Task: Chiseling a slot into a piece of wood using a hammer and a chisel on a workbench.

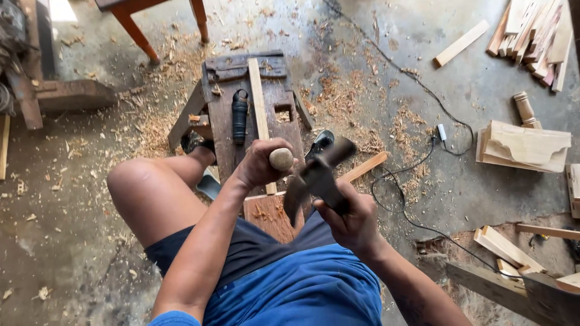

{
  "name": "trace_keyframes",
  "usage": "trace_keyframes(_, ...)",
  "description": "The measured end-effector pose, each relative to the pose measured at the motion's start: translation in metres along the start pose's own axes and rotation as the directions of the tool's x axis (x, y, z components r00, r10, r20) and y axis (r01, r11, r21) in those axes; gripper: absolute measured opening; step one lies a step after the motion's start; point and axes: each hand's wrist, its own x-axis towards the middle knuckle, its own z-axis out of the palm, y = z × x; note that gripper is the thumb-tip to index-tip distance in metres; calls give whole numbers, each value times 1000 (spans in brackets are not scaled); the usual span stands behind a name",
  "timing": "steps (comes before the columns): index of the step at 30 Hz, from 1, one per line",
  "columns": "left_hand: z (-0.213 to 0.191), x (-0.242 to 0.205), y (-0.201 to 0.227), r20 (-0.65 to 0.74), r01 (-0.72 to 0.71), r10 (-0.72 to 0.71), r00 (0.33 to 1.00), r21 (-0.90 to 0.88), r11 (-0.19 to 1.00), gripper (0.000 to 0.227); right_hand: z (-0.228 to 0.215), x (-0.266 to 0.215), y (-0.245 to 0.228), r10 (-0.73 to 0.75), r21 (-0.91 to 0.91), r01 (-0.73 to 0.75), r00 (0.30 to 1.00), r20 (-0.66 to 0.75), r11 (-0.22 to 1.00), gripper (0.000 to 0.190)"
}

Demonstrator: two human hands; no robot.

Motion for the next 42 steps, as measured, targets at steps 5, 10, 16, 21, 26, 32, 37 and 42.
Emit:
trace_keyframes(5, 6, -9, 25, -34, -43, 47, 998, 105, 994, 24, 8, -9, 36, -86, 15, 86, 996, -22, 996, 27)
trace_keyframes(10, 17, -19, -8, -121, -52, 65, 990, 105, 993, 17, 13, -27, 35, 70, -11, -71, 996, -49, 997, 38)
trace_keyframes(16, -9, 42, -36, -247, 177, -158, 956, 57, 983, 26, 19, -54, 61, 394, 225, -354, 903, -170, 908, 34)
trace_keyframes(21, -21, 64, -126, -553, 526, -550, 626, -221, 821, 28, 23, -50, 53, 546, 405, -441, 815, -192, 801, 40)
trace_keyframes(26, -29, 77, -116, -412, 596, -775, 479, -495, 632, 34, 25, -52, 69, 621, 457, -496, 764, -176, 738, 41)
trace_keyframes(32, -31, 45, -47, -472, 162, -407, 783, -476, 864, 29, 26, -60, 70, 660, 525, -518, 742, -115, 675, 39)
trace_keyframes(37, -16, 10, -17, -563, 121, -314, 764, -353, 928, 23, 33, -65, 67, 641, 564, -497, 764, -76, 660, 39)
trace_keyframes(42, 0, -1, -31, -544, 105, -269, 795, -314, 944, 22, 35, -68, 57, 605, 478, -512, 794, -54, 714, 39)
